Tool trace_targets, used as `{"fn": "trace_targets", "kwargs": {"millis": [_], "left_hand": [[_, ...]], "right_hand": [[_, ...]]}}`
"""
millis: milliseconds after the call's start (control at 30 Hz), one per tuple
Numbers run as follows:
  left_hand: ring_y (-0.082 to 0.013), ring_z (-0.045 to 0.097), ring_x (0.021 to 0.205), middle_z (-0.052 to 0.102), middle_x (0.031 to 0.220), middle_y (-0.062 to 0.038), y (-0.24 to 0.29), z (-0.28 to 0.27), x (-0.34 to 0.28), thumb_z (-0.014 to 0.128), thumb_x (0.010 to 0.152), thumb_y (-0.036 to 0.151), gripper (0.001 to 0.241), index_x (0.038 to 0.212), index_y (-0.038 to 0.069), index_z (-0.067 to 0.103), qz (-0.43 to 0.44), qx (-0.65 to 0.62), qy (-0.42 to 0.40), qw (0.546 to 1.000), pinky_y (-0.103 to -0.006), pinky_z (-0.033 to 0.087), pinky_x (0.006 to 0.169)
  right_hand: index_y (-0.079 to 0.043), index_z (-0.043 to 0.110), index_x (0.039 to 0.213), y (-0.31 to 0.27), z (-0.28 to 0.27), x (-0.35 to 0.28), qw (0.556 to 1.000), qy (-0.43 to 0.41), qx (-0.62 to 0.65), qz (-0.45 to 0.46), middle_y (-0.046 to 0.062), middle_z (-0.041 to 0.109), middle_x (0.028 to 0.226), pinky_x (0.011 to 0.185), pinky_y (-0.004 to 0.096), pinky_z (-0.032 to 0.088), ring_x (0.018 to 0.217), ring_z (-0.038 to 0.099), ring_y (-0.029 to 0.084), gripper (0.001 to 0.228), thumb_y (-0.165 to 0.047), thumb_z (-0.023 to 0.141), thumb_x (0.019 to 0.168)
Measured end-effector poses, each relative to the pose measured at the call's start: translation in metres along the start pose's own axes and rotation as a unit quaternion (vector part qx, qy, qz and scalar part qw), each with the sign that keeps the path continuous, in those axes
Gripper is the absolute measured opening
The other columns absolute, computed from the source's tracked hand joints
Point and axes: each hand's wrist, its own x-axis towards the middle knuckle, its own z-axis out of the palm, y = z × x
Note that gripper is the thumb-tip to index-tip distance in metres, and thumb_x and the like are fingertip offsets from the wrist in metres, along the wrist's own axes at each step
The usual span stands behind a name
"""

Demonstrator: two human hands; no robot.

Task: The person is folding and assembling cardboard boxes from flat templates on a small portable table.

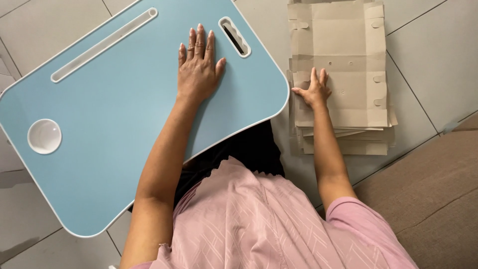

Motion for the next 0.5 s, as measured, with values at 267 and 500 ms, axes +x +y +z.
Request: {"fn": "trace_targets", "kwargs": {"millis": [267,500], "left_hand": [[-0.0286,0.000,0.158,0.002,0.171,-0.012,0.000,-0.002,0.000,0.031,0.112,0.049,0.069,0.167,0.010,0.017,0.004,-0.006,0.004,1.000,-0.0524,0.007,0.128],[-0.0272,-0.002,0.158,0.002,0.171,-0.011,0.002,-0.007,-0.001,0.031,0.111,0.048,0.069,0.167,0.010,0.016,0.005,-0.019,-0.005,1.000,-0.0502,0.004,0.128]], "right_hand": [[0.001,0.065,0.121,0.053,0.012,0.023,0.980,0.113,0.094,-0.132,0.026,0.053,0.141,0.107,0.050,0.042,0.128,0.051,0.041,0.044,-0.033,0.062,0.093],[-0.012,0.059,0.071,0.101,-0.039,0.068,0.972,0.130,0.118,-0.156,-0.002,0.041,0.065,0.055,0.040,0.031,0.067,0.043,0.014,0.032,-0.024,0.067,0.099]]}}
